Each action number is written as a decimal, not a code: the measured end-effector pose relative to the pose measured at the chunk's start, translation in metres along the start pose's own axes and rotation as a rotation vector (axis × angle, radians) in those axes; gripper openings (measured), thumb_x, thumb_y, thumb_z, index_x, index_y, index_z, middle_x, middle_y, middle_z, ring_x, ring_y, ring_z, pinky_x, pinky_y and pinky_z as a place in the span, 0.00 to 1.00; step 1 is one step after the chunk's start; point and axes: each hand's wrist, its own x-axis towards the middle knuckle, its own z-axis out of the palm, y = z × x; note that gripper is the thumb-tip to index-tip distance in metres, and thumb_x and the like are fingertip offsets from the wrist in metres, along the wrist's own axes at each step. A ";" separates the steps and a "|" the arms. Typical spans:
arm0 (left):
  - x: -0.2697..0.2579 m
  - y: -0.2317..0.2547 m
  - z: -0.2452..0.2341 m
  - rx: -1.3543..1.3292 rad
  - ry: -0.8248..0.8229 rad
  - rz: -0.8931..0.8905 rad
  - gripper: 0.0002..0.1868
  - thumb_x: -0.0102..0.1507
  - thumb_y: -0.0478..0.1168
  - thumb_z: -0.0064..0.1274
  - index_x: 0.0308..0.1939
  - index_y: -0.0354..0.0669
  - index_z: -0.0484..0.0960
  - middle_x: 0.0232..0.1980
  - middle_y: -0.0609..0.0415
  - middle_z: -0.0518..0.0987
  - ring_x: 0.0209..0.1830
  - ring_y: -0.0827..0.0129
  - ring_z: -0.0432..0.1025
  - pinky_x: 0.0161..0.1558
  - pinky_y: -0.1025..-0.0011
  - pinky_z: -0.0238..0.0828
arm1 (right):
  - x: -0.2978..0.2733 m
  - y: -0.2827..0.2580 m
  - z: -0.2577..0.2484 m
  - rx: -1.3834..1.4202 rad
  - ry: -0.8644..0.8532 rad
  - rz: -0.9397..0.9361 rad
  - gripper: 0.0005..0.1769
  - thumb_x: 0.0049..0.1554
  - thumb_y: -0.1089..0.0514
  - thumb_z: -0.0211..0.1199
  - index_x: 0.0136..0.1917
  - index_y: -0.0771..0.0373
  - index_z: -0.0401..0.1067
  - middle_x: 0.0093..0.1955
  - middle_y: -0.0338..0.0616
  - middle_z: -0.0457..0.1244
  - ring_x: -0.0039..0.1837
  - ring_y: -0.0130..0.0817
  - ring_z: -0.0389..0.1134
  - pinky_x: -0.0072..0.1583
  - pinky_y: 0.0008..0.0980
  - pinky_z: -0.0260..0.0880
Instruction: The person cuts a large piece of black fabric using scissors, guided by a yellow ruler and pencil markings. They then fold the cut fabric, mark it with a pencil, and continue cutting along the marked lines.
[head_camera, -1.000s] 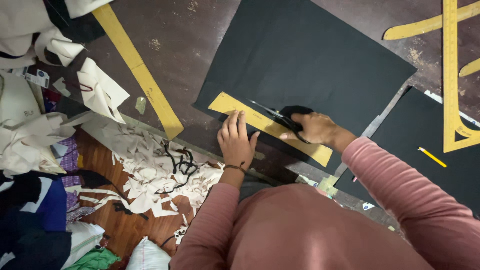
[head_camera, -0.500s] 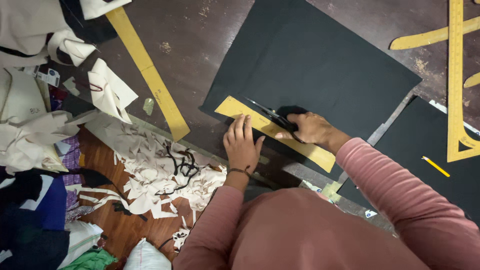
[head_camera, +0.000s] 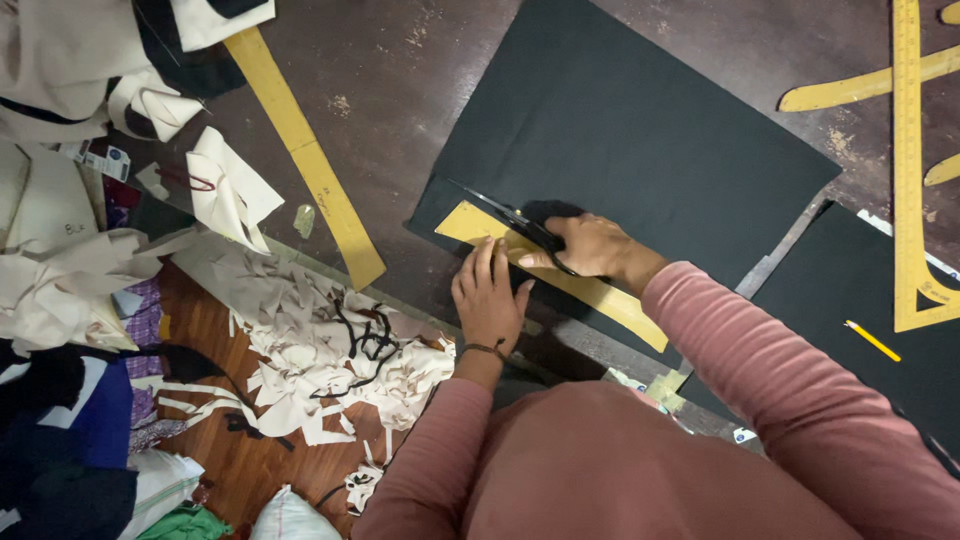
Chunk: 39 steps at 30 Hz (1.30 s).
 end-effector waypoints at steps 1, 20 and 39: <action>0.000 0.001 -0.002 0.002 0.001 -0.001 0.41 0.65 0.58 0.55 0.77 0.46 0.60 0.76 0.48 0.58 0.73 0.52 0.56 0.65 0.50 0.57 | -0.003 -0.002 -0.002 0.000 0.000 -0.002 0.31 0.52 0.31 0.60 0.64 0.43 0.74 0.55 0.58 0.71 0.64 0.64 0.70 0.64 0.62 0.69; 0.042 0.000 -0.046 -0.086 -0.059 0.035 0.29 0.64 0.48 0.55 0.69 0.55 0.69 0.72 0.55 0.61 0.71 0.53 0.56 0.64 0.47 0.56 | -0.018 0.019 0.016 0.087 0.213 0.040 0.24 0.54 0.43 0.65 0.62 0.48 0.70 0.51 0.56 0.72 0.59 0.61 0.72 0.61 0.59 0.71; 0.183 -0.003 -0.074 0.043 -0.365 0.690 0.21 0.60 0.25 0.47 0.54 0.47 0.82 0.65 0.47 0.72 0.65 0.47 0.63 0.56 0.46 0.65 | -0.098 0.208 0.046 0.344 1.183 0.316 0.25 0.65 0.44 0.70 0.55 0.64 0.60 0.45 0.59 0.66 0.45 0.63 0.67 0.45 0.54 0.63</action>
